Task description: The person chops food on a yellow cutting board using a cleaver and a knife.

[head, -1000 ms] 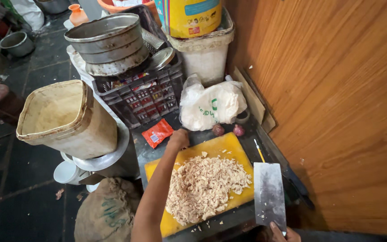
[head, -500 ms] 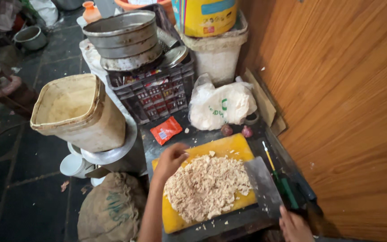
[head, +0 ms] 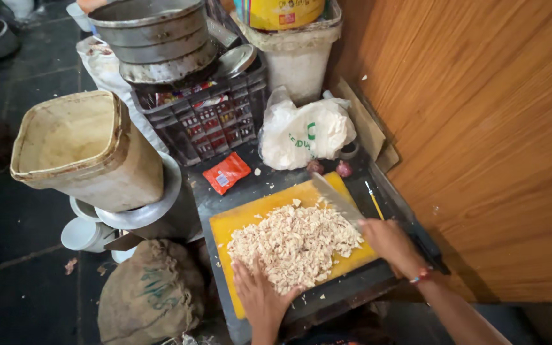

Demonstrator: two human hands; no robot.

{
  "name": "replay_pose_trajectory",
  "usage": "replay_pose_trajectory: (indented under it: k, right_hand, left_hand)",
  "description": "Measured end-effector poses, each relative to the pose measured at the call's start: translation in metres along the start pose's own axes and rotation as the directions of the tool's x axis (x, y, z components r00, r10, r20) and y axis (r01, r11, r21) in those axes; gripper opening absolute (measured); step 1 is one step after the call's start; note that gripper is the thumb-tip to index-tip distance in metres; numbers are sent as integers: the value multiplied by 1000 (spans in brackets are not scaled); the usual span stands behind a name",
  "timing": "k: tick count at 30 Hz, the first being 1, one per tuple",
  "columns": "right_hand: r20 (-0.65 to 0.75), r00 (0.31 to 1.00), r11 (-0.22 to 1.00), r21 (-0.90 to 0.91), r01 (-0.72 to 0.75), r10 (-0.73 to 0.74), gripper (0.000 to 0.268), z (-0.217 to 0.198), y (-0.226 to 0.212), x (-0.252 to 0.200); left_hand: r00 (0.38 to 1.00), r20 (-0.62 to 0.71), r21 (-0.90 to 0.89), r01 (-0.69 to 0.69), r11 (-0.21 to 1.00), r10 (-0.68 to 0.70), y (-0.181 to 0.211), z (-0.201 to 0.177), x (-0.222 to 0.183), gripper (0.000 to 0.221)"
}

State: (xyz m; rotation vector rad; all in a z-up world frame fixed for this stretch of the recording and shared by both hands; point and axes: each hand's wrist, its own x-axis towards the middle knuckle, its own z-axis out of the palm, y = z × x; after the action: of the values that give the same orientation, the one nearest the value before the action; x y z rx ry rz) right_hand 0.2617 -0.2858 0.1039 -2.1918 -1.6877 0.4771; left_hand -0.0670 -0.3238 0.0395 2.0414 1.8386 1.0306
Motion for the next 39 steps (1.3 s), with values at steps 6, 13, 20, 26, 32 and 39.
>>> replay_pose_trajectory:
  k: [6, 13, 20, 26, 32, 39]
  right_hand:
    - [44, 991, 979, -151, 135, -129, 37, 1, -39, -13]
    - [-176, 984, 998, -44, -33, 25, 43, -21, 18, -53]
    - [-100, 986, 982, 151, -117, 133, 40, 17, 5, -93]
    - [-104, 994, 976, 219, -16, 40, 43, 42, -28, -79]
    - [89, 989, 977, 171, -129, 115, 43, 11, -27, -46]
    - [-110, 916, 915, 79, 395, -385, 32, -64, -18, -63]
  left_hand:
    - [995, 61, 94, 67, 993, -73, 5, 7, 9, 138]
    - [998, 59, 71, -6, 997, 2, 4, -1, 1, 136]
    - [993, 118, 40, 14, 999, -19, 4, 14, 2, 134]
    - [991, 130, 131, -5, 991, -12, 7, 39, 14, 136]
    - [988, 150, 131, 26, 991, -46, 17, 39, 29, 132]
    - [961, 273, 66, -69, 995, 49, 9, -18, 49, 126]
